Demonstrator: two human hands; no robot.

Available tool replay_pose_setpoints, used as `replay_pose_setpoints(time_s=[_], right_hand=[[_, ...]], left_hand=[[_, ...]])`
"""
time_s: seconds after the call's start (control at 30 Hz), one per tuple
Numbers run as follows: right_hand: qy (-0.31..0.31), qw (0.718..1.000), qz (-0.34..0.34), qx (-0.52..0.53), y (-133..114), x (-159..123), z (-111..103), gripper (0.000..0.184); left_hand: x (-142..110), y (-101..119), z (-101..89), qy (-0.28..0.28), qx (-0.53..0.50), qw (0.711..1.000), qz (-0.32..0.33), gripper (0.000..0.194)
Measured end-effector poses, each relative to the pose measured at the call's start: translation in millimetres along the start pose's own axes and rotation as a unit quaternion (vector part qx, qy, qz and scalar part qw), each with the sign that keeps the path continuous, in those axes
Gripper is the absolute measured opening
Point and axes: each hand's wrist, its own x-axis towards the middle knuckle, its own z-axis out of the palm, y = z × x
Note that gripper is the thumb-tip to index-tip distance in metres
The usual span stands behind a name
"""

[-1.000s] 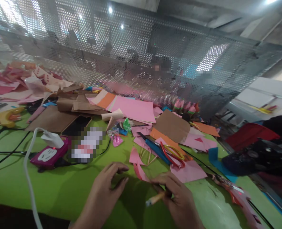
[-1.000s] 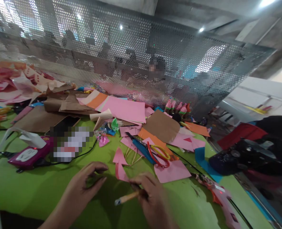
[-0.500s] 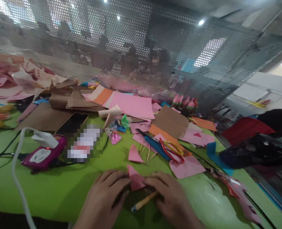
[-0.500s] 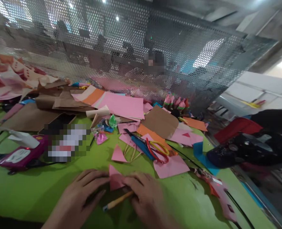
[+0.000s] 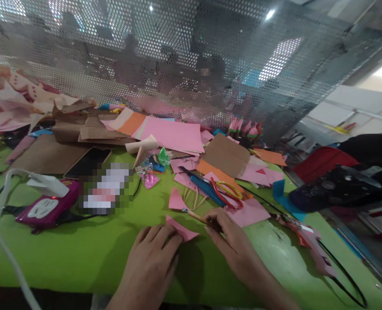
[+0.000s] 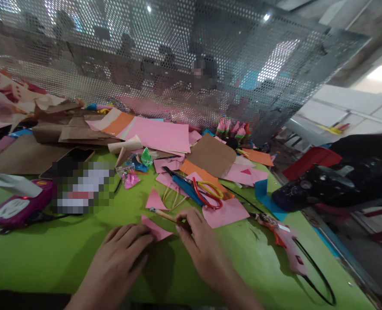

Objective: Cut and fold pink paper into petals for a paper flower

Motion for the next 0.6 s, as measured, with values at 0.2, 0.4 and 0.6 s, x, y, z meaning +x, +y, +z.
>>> replay_pose_setpoints(time_s=[0.2, 0.4, 0.6], right_hand=[[0.004, 0.999, -0.030, -0.031, 3, 3, 4, 0.022], [-0.022, 0.997, -0.035, -0.064, -1, 2, 13, 0.032], [-0.026, 0.996, -0.030, -0.085, -4, 3, 21, 0.012]], left_hand=[[3, -4, 6.6, 0.034, 0.011, 0.999, 0.039, 0.025], [-2, -3, 7.2, 0.054, 0.062, 0.995, 0.053, 0.025], [-4, 5, 1.7, 0.018, 0.120, 0.992, 0.030, 0.021]])
